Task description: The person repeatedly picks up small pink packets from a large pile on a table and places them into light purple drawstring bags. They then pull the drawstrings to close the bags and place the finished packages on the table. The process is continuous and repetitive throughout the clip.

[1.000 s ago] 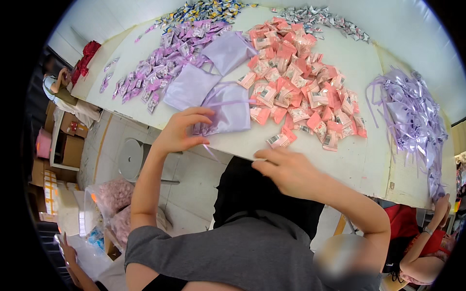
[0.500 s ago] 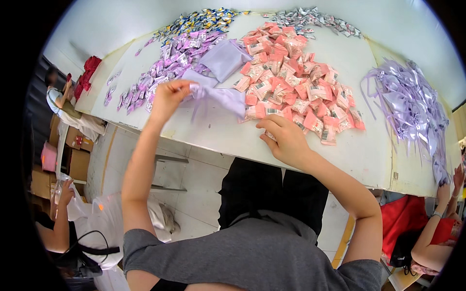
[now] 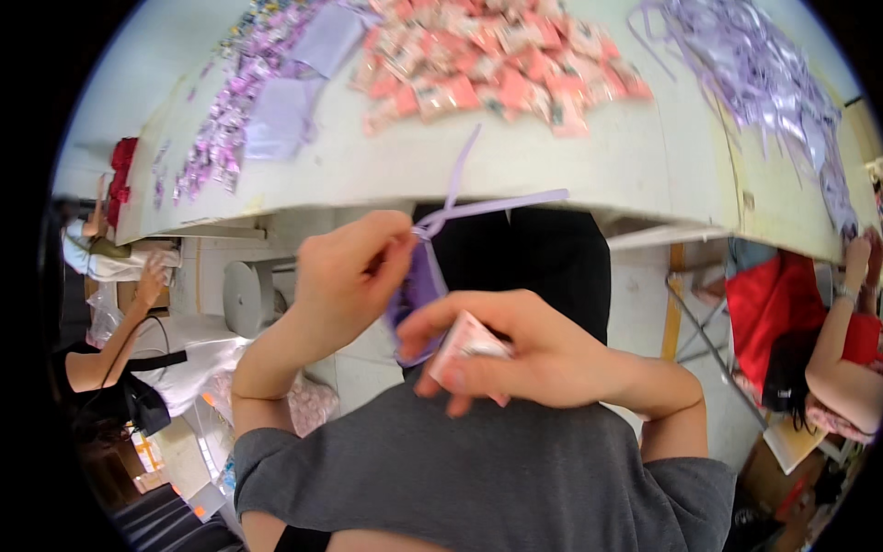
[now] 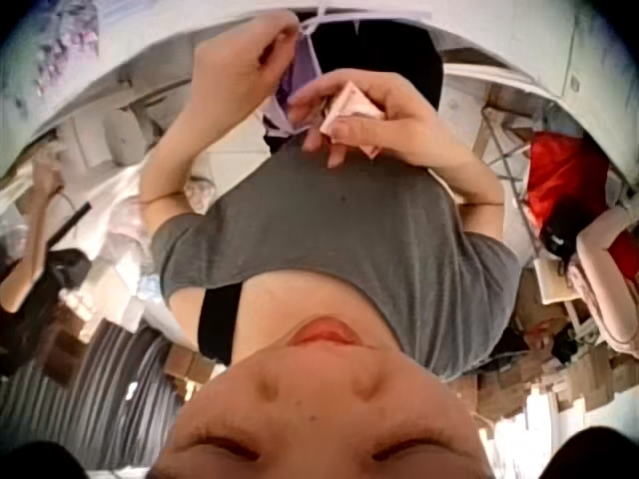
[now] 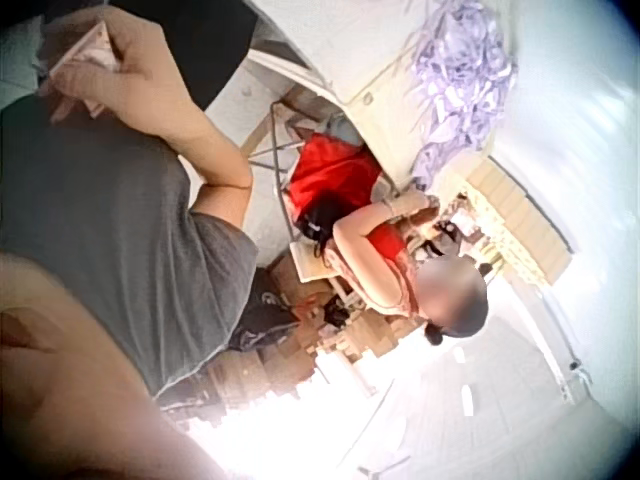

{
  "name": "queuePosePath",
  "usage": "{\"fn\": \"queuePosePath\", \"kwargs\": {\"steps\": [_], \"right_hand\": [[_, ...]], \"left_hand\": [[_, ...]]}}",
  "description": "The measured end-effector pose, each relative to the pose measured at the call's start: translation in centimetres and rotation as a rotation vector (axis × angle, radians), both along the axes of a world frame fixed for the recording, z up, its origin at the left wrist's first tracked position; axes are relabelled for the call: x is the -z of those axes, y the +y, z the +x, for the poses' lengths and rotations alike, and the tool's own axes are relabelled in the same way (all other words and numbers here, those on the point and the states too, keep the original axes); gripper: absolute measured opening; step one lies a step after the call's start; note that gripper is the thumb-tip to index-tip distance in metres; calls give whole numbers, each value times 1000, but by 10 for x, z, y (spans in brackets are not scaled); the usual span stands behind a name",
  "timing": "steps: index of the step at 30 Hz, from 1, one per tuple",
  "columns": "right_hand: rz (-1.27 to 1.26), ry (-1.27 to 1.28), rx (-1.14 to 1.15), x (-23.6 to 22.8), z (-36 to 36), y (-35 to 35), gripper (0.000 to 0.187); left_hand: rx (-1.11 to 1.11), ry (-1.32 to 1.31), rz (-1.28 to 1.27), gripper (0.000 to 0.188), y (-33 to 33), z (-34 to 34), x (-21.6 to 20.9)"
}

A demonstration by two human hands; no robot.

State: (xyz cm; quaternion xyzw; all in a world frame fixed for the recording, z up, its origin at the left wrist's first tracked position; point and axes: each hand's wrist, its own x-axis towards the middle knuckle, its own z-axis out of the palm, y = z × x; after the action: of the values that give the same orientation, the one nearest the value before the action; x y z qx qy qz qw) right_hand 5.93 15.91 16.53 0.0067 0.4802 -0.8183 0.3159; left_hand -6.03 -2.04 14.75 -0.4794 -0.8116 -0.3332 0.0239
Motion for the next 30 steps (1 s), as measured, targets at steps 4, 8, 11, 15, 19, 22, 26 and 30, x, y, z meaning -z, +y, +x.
{"fn": "queuePosePath", "kwargs": {"steps": [4, 8, 11, 15, 19, 22, 26, 30], "right_hand": [[-215, -252, 340, 97, 19, -18, 37], [-232, -540, 530, 155, 39, 4, 28], [-180, -541, 691, 162, 41, 5, 31], [-85, -464, 561, 146, 40, 4, 46], [271, -334, 415, 130, 50, 14, 41], [1120, 67, 244, 129, 51, 14, 28], [1667, 341, -23, 143, 44, 1, 10], [1501, 444, 508, 111, 37, 17, 9]], "left_hand": [[97, -225, -73, 9, 25, 23, 70], [279, -246, -190, 17, 35, 33, 112], [286, -357, -189, 23, 44, 47, 111], [238, -340, -115, 29, 54, 47, 111], [241, -356, -116, 29, 55, 38, 108], [283, -409, -84, 28, 57, 33, 110], [329, -452, -53, 27, 65, 38, 117], [398, -468, -59, 27, 64, 28, 125]]}}
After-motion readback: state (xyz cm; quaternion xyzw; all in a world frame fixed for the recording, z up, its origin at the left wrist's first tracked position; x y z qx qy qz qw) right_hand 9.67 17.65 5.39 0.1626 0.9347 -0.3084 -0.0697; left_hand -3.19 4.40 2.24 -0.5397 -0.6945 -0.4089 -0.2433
